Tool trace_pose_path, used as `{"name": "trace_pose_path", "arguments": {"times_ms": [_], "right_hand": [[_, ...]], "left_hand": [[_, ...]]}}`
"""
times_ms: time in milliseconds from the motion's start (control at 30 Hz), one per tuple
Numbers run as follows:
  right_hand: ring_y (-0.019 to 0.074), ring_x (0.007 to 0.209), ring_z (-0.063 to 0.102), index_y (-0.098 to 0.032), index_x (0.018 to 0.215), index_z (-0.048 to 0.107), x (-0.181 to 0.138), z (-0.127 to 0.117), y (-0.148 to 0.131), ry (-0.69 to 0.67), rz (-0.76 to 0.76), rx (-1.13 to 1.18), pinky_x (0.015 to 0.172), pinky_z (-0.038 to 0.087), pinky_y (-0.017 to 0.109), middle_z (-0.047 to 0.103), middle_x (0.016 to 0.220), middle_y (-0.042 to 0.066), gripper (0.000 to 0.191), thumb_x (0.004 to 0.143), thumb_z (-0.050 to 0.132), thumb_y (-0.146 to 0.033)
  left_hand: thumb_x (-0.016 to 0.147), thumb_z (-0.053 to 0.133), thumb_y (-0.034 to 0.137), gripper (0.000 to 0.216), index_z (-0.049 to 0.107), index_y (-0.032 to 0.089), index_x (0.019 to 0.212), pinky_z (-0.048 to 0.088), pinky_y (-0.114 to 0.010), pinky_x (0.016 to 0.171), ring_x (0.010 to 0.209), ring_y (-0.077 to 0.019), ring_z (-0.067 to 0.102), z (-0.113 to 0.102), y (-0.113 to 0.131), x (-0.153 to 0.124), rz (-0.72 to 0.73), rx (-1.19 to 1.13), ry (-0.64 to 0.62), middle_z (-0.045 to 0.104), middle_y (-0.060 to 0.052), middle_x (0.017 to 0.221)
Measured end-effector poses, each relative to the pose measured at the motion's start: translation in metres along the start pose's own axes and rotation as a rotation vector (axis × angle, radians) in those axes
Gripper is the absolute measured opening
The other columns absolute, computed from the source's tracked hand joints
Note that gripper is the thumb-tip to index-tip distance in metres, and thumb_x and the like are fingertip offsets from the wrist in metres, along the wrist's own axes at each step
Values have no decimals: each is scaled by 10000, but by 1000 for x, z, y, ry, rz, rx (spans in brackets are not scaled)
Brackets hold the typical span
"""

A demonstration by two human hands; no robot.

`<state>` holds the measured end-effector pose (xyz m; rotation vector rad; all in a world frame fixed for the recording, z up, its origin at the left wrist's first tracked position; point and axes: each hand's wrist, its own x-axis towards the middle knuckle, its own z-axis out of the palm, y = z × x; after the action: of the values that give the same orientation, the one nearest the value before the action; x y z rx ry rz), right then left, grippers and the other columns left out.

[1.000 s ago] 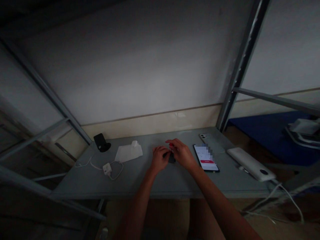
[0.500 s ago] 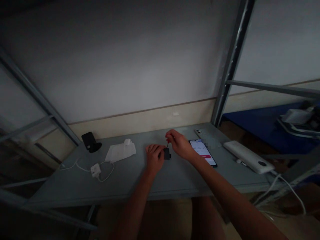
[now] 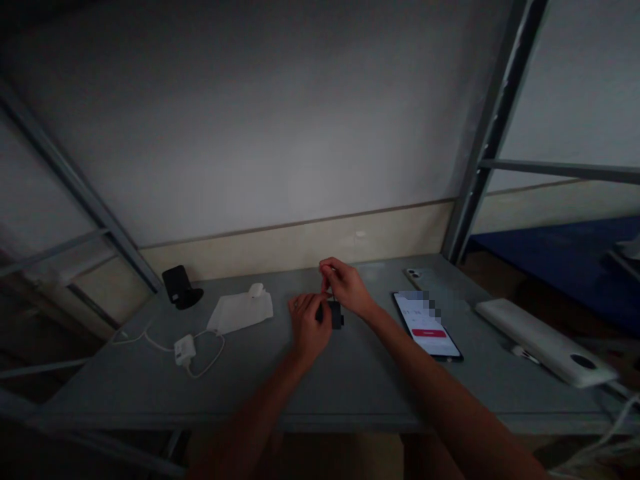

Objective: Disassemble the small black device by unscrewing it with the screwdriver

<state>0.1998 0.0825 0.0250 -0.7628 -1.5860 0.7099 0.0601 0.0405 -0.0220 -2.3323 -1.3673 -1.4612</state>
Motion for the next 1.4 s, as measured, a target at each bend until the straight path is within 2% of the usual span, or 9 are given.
{"name": "trace_pose_path", "arguments": {"times_ms": [133,367,467,600,800,867,1033,1233,1400], "right_hand": [[140,599,558,-211,848,588,7,-7,2,-1,-44,-28,615,459,278,575,656,-20,304,1018,474,-435],[170,763,657,-199,1023,664,-3,-20,-1,-115,23,146,727,526,321,685,894,48,214,980,581,-392],[166,746,653,-205,1002,704,-3,-21,-1,-87,66,94,698,523,303,691,857,38,196,907,699,-376],[135,683,576,-224,1023,747,-4,-19,-1,-16,0,-62,618,482,272,636,857,26,225,852,770,-369],[174,806,648,-251,1230,690,-9,-19,-3,-54,-5,23,754,543,341,673,978,65,290,1001,556,-368],[181,804,656,-249,1196,702,-10,-18,-4,-52,21,61,762,548,352,685,952,63,272,1001,552,-363],[158,717,613,-241,1015,753,-8,-14,-8,70,1,-52,681,526,303,653,889,43,189,870,744,-362],[182,824,669,-229,1118,709,-8,-19,-6,-22,35,74,770,546,338,703,944,64,236,988,578,-377],[170,743,676,-233,1097,687,-6,-22,2,8,83,195,726,551,327,701,833,24,206,921,691,-340]], "left_hand": [[911,592,112,141,683,212,953,390,-412,927,894,-204,658,-2,-12,6,60,-23,-26,758,-23,913],[897,612,146,113,694,224,897,403,-406,899,878,-208,669,-2,-20,13,48,-60,-62,763,-23,881],[894,617,149,115,701,228,900,405,-405,886,865,-208,669,-2,-19,17,19,-71,-78,767,-20,880],[900,611,147,122,700,231,900,402,-400,885,866,-205,667,-3,-19,19,21,-75,-93,765,-12,878],[917,603,167,117,700,231,899,410,-404,900,881,-203,666,-5,-23,19,43,-87,-124,761,-12,885],[927,598,180,118,702,235,918,418,-403,900,884,-201,667,-5,-24,19,52,-89,-132,760,-12,887],[987,549,229,161,705,254,1017,415,-412,952,968,-200,662,-9,-29,22,86,-105,-219,758,-24,990],[1029,505,276,213,707,271,1097,391,-416,1020,1049,-194,640,-13,-38,24,141,-124,-312,741,-37,1074],[1014,543,342,212,715,260,1106,386,-423,1029,1044,-203,632,-15,-39,24,176,-149,-338,723,-50,1065]]}}
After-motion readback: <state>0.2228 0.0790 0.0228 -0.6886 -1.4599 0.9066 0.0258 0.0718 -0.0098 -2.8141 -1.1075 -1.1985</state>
